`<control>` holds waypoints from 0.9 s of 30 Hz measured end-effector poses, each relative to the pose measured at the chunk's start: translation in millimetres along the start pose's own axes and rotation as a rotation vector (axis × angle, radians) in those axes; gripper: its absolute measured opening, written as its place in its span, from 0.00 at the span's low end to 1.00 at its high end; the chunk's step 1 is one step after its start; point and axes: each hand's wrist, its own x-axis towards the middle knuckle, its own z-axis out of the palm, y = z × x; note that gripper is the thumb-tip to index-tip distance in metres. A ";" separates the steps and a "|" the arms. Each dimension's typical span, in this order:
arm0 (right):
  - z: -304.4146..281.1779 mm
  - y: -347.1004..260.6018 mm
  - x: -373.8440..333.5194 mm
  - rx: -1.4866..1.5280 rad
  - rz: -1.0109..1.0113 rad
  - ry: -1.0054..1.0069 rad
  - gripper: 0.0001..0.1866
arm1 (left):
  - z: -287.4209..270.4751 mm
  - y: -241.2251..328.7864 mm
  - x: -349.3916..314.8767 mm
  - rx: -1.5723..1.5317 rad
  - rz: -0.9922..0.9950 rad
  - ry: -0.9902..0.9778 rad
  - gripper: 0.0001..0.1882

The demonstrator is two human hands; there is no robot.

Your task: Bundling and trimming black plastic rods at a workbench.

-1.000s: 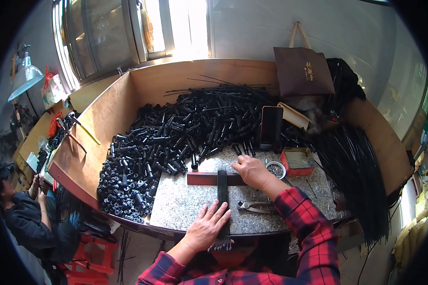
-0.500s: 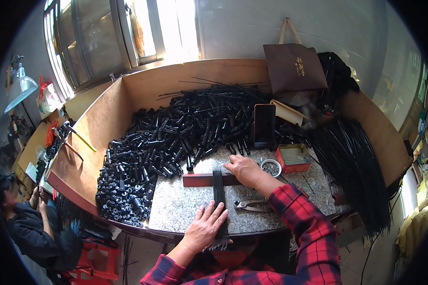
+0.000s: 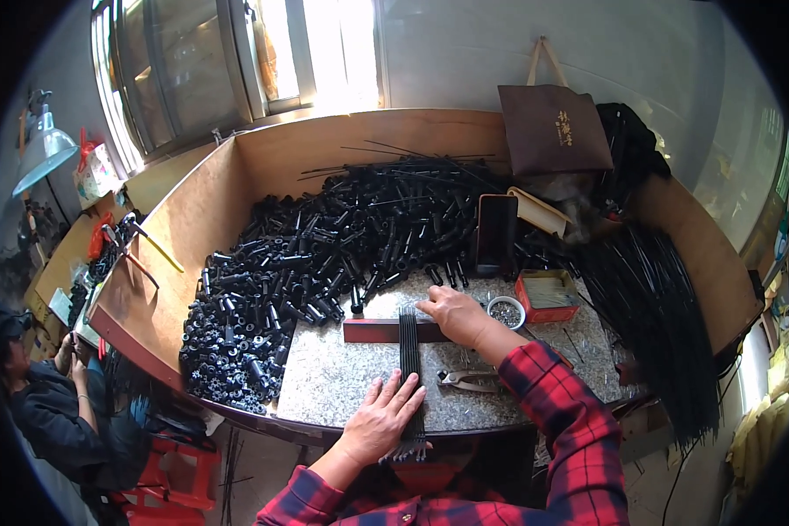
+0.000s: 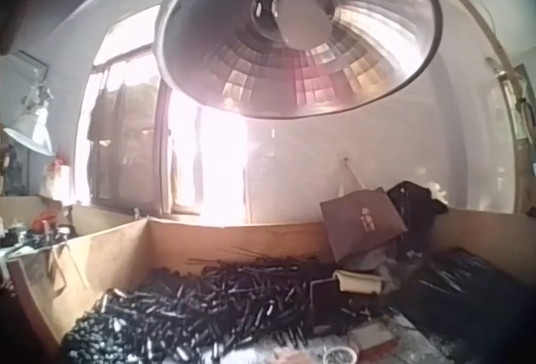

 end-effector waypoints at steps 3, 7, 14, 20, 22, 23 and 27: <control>-1.9 -2.3 3.4 0.029 -0.004 -0.014 0.11 | -3.1 -0.5 -2.2 -0.041 -0.022 0.011 0.35; -2.8 -4.4 1.9 0.047 0.014 -0.026 0.13 | 0.6 -1.1 -6.0 -0.039 -0.018 -0.009 0.31; 0.8 0.3 -1.3 0.038 0.029 -0.054 0.14 | 1.4 -2.1 -7.8 -0.089 -0.018 -0.032 0.36; 1.6 -0.6 0.4 0.014 0.032 -0.052 0.15 | 1.9 -2.2 -6.0 -0.093 -0.023 -0.022 0.38; -1.9 -1.3 0.2 -0.006 0.024 -0.058 0.16 | 1.4 -1.7 -4.6 -0.097 -0.015 -0.024 0.38; -2.5 -3.2 1.0 -0.002 0.021 -0.060 0.16 | 1.3 -1.8 -5.5 -0.098 -0.020 -0.026 0.38; 1.4 -2.4 0.9 0.090 0.013 -0.034 0.22 | 1.1 -1.0 -4.7 -0.108 -0.019 -0.026 0.41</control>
